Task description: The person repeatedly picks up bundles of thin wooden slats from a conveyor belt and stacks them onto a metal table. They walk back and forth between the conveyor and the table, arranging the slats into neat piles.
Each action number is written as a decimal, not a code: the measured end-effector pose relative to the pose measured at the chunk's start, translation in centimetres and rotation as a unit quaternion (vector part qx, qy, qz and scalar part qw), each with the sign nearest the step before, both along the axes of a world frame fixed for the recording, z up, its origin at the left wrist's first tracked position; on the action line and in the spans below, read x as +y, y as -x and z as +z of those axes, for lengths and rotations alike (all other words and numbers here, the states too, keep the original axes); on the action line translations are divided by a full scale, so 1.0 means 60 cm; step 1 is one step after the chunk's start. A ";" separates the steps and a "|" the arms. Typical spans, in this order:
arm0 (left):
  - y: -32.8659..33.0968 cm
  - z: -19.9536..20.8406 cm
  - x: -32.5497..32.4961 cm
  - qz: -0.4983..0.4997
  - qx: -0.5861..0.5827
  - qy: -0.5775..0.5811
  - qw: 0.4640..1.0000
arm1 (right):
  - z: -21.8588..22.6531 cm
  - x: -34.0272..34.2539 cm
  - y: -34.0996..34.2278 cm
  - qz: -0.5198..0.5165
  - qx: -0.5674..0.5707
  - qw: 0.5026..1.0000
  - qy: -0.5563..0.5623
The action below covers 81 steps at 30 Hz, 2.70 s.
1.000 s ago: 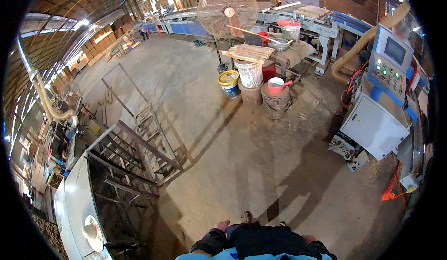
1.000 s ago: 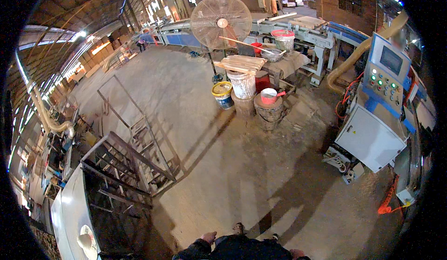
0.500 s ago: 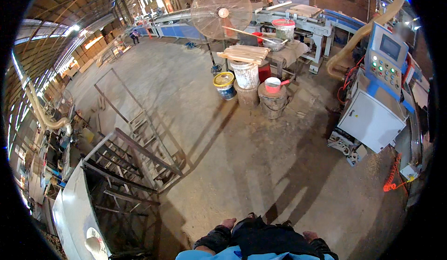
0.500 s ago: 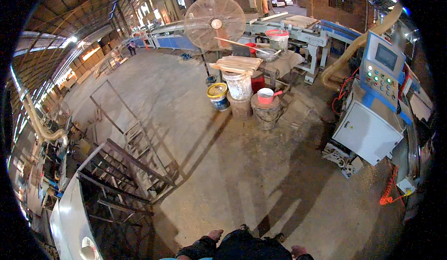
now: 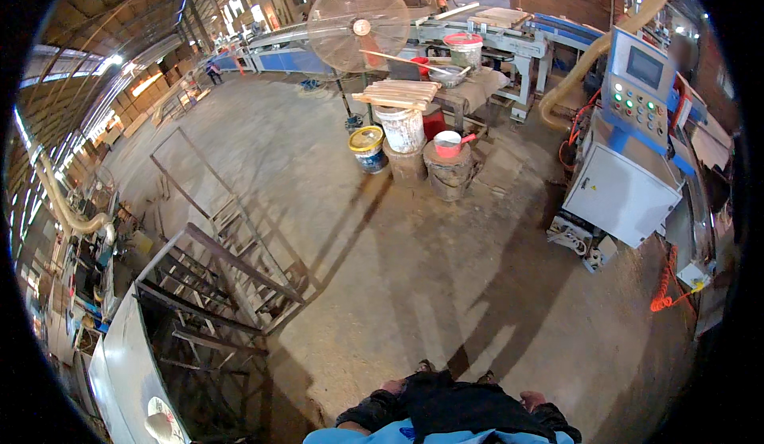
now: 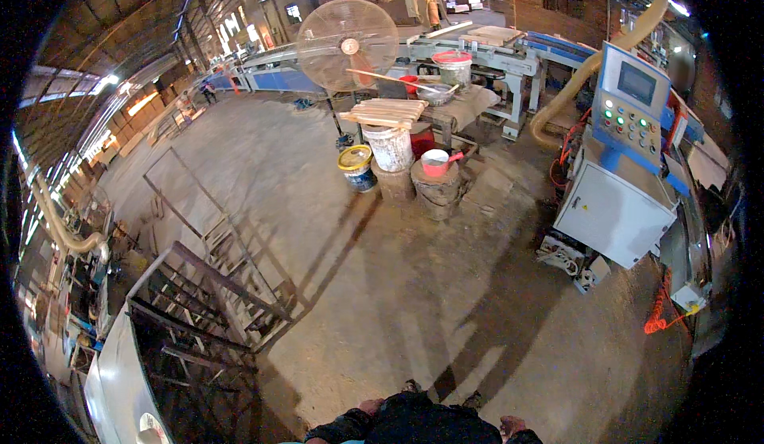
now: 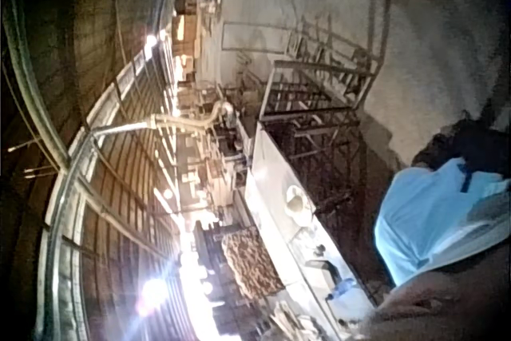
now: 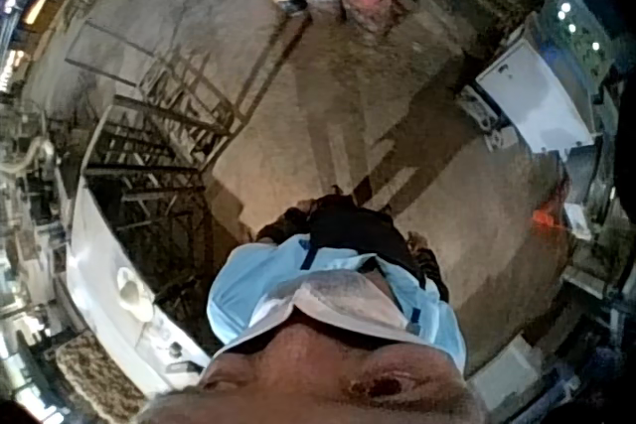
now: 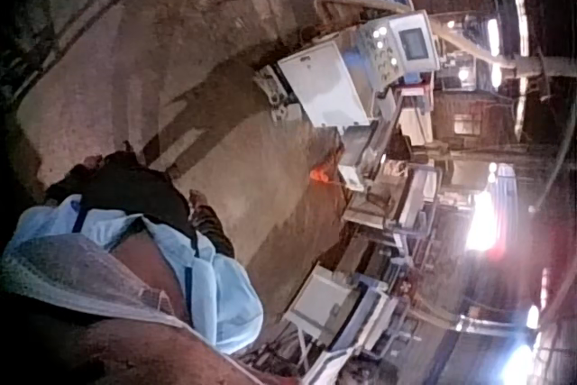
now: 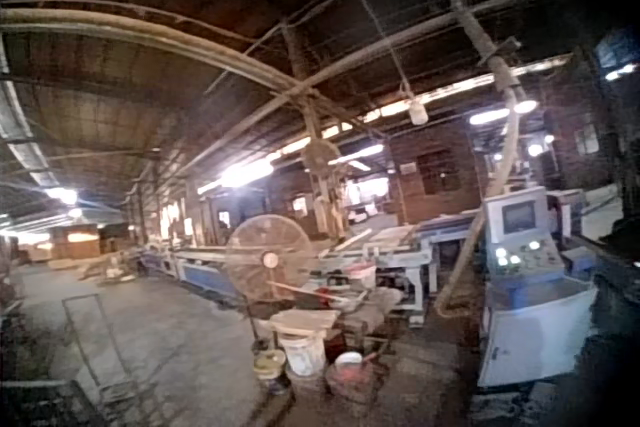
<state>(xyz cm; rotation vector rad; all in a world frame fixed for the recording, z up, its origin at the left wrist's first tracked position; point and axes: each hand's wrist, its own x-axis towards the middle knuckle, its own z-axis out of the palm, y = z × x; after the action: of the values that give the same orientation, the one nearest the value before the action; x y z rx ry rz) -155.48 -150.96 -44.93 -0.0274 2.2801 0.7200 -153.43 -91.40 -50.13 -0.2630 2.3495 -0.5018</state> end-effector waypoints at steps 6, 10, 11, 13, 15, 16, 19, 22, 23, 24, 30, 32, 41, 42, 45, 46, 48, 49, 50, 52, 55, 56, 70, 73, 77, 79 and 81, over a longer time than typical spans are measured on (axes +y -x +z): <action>-0.011 -0.014 0.027 -0.031 -0.029 0.007 0.999 | 0.023 -0.026 -0.023 0.009 0.052 0.998 -0.017; 0.004 0.022 0.046 -0.038 -0.049 0.041 0.997 | 0.004 -0.034 -0.032 -0.040 0.013 0.999 -0.007; 0.007 0.040 0.043 -0.040 -0.076 0.050 0.995 | 0.019 -0.053 -0.022 0.060 0.027 0.995 -0.076; 0.011 0.049 0.036 -0.041 -0.080 0.054 0.994 | 0.033 -0.069 -0.023 0.020 0.013 0.997 -0.073; 0.007 0.048 0.030 -0.041 -0.037 0.043 0.998 | 0.041 -0.076 -0.021 0.004 0.006 0.998 -0.068; 0.008 0.047 0.029 -0.040 -0.030 0.045 0.998 | 0.045 -0.079 -0.020 0.005 0.006 0.998 -0.063; 0.016 0.042 0.038 -0.055 -0.022 0.040 0.997 | 0.038 -0.069 -0.030 0.002 0.016 0.997 -0.069; 0.026 0.024 0.019 -0.073 -0.056 0.058 0.994 | 0.052 -0.087 -0.009 0.003 0.007 0.998 -0.058; 0.030 0.020 0.022 -0.074 -0.079 0.064 0.992 | 0.055 -0.083 -0.010 -0.001 -0.003 0.998 -0.058; 0.034 0.016 0.025 -0.074 -0.102 0.070 0.990 | 0.057 -0.081 -0.009 -0.008 -0.008 0.998 -0.056; 0.016 -0.019 0.020 -0.019 -0.031 -0.011 0.999 | 0.047 -0.073 0.010 -0.056 -0.010 0.998 -0.038; 0.025 -0.022 0.027 -0.050 -0.058 0.013 0.997 | 0.046 -0.060 0.011 -0.123 -0.015 0.992 0.014; 0.002 0.012 0.019 -0.024 -0.042 -0.020 0.999 | 0.031 -0.065 0.016 0.060 -0.020 0.997 -0.053; 0.002 -0.007 0.024 -0.038 -0.021 -0.028 0.999 | -0.002 -0.046 0.010 0.058 -0.007 0.997 -0.050; 0.003 -0.028 0.048 -0.028 -0.014 -0.021 0.999 | -0.055 0.002 0.017 0.055 0.015 0.997 -0.055; 0.000 -0.030 0.045 -0.026 -0.013 -0.022 0.999 | -0.057 0.002 0.017 0.059 0.012 0.996 -0.059; -0.014 -0.026 0.032 -0.023 -0.016 -0.016 0.999 | -0.043 -0.016 0.021 0.056 0.002 0.997 -0.053; -0.018 -0.024 0.030 0.004 -0.051 -0.016 0.999 | -0.038 -0.021 0.021 0.048 -0.005 0.998 -0.048; -0.012 -0.019 0.036 0.028 -0.084 -0.020 0.996 | -0.034 -0.019 0.020 0.036 -0.010 0.998 -0.048; -0.006 -0.016 0.048 0.026 -0.081 -0.041 0.996 | -0.058 0.012 0.021 0.048 0.015 0.998 -0.031; -0.014 -0.009 0.044 0.015 -0.041 -0.073 0.996 | -0.080 0.026 0.020 0.052 0.032 0.998 -0.010; -0.014 -0.007 0.043 0.048 -0.069 -0.083 0.993 | -0.082 0.025 0.022 0.051 0.033 0.998 -0.006; -0.027 -0.033 0.003 -0.009 -0.018 -0.037 0.999 | -0.020 -0.064 0.037 0.089 -0.032 0.994 -0.054; -0.025 -0.005 0.025 -0.021 0.005 -0.035 0.999 | -0.033 -0.043 -0.006 -0.044 -0.017 0.998 -0.033; 0.055 0.027 0.080 -0.047 0.043 -0.004 0.998 | -0.100 -0.040 0.019 0.062 0.024 0.994 -0.082; 0.103 0.046 0.121 -0.074 0.063 0.003 0.995 | -0.157 -0.044 0.024 0.014 0.010 0.993 -0.113; 0.141 0.053 0.178 -0.140 0.074 -0.013 0.987 | -0.181 -0.032 -0.014 -0.166 -0.027 0.983 -0.072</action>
<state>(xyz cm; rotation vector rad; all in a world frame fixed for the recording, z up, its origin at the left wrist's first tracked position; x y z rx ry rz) -163.95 -140.25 -41.73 0.3624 2.3507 0.6196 -152.61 -93.35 -61.01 0.2125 2.3724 -0.4852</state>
